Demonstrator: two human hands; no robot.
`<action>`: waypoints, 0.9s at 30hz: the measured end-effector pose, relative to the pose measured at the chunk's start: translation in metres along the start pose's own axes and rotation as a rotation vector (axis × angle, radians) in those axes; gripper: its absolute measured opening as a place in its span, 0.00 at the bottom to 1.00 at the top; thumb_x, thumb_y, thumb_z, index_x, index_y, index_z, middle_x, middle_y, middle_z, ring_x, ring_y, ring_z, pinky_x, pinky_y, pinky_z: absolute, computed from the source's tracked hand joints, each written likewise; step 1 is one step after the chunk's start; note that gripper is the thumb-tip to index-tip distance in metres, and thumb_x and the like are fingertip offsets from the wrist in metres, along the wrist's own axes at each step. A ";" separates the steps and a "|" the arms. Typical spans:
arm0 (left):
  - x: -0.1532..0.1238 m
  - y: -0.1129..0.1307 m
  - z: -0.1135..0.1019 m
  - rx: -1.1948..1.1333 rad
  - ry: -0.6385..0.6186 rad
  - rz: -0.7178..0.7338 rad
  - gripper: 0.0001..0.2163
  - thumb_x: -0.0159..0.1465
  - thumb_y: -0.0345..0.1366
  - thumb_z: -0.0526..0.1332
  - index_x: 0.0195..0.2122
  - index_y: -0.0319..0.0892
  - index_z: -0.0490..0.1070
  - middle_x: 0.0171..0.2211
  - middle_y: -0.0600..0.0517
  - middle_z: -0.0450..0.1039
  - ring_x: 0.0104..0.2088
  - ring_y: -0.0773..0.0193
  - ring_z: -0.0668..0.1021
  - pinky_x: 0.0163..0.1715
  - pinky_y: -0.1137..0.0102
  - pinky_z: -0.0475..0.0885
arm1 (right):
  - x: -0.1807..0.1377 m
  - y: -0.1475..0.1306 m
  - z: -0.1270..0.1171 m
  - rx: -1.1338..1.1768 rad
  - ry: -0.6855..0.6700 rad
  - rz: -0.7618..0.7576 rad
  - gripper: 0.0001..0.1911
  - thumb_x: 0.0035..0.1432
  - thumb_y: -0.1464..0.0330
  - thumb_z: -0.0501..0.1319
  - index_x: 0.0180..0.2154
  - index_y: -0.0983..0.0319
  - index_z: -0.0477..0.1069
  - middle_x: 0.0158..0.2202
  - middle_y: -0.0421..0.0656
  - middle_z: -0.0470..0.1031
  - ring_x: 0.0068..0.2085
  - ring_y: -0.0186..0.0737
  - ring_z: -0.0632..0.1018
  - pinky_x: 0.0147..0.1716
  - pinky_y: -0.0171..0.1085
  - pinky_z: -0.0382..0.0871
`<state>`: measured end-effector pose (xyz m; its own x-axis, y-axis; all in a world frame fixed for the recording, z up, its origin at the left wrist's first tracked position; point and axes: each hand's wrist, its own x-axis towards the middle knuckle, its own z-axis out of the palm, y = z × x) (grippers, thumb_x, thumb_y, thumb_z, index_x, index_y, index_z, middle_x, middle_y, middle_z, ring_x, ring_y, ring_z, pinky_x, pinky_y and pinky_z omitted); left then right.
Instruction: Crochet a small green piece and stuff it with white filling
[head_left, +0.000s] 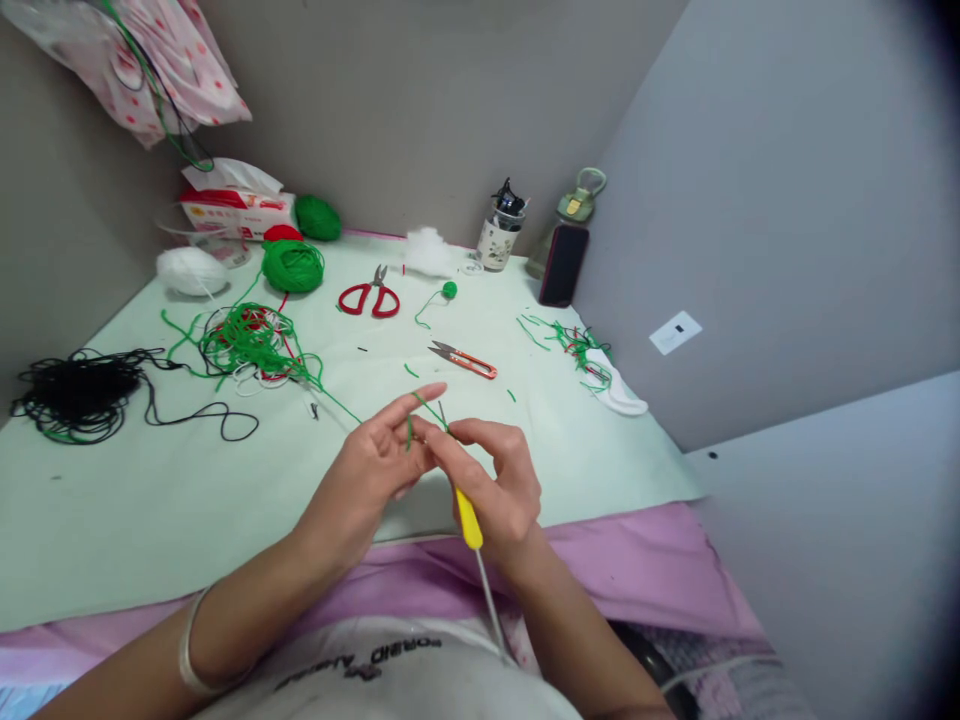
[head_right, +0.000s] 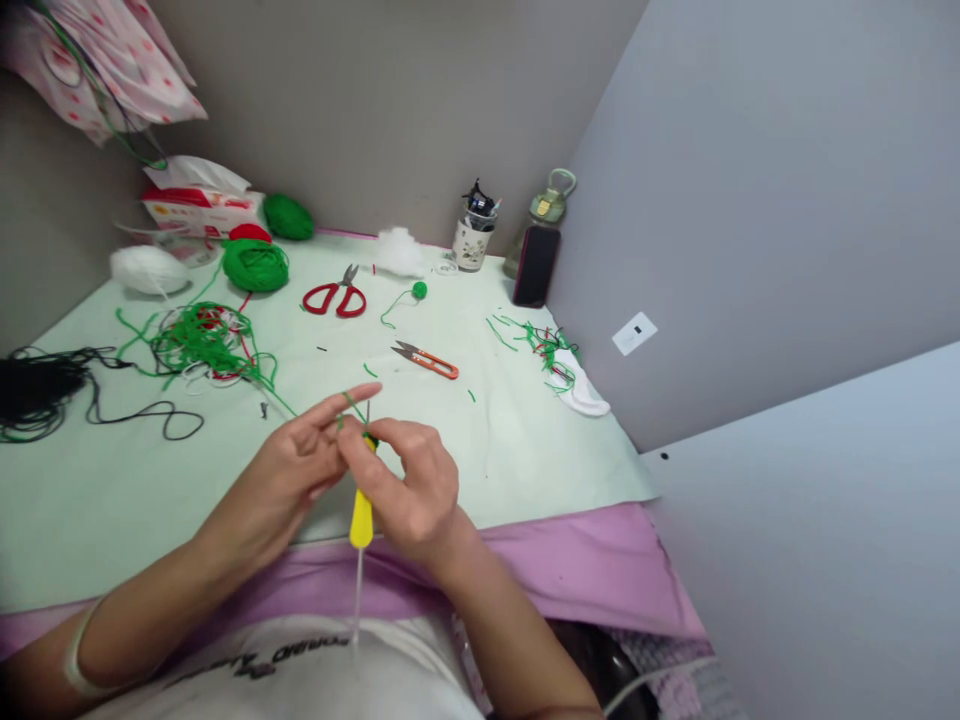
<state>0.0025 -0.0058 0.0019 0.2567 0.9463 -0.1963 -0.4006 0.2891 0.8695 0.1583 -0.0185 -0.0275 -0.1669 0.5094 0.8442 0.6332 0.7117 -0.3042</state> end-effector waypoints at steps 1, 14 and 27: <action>0.002 0.001 -0.002 -0.090 -0.036 -0.078 0.25 0.58 0.35 0.76 0.57 0.45 0.80 0.22 0.61 0.65 0.21 0.74 0.59 0.31 0.75 0.69 | 0.001 0.000 -0.001 0.065 0.014 0.054 0.17 0.69 0.74 0.61 0.54 0.51 0.78 0.44 0.46 0.81 0.44 0.43 0.83 0.39 0.42 0.81; 0.001 0.000 0.001 -0.025 0.025 0.046 0.20 0.59 0.35 0.77 0.52 0.50 0.83 0.33 0.55 0.76 0.32 0.71 0.71 0.29 0.79 0.66 | 0.009 -0.001 0.001 0.409 0.014 0.340 0.13 0.70 0.73 0.60 0.48 0.54 0.80 0.42 0.44 0.83 0.42 0.42 0.82 0.40 0.42 0.79; 0.004 -0.001 -0.005 -0.048 -0.065 0.008 0.15 0.60 0.35 0.75 0.49 0.52 0.85 0.37 0.55 0.78 0.37 0.69 0.74 0.41 0.76 0.70 | 0.014 0.002 -0.004 0.755 0.059 0.628 0.08 0.70 0.66 0.64 0.41 0.55 0.83 0.38 0.42 0.81 0.35 0.37 0.78 0.36 0.38 0.74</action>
<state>-0.0004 -0.0012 -0.0017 0.3094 0.9377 -0.1582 -0.4441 0.2896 0.8479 0.1608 -0.0118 -0.0142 0.0854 0.8904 0.4471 -0.0586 0.4524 -0.8899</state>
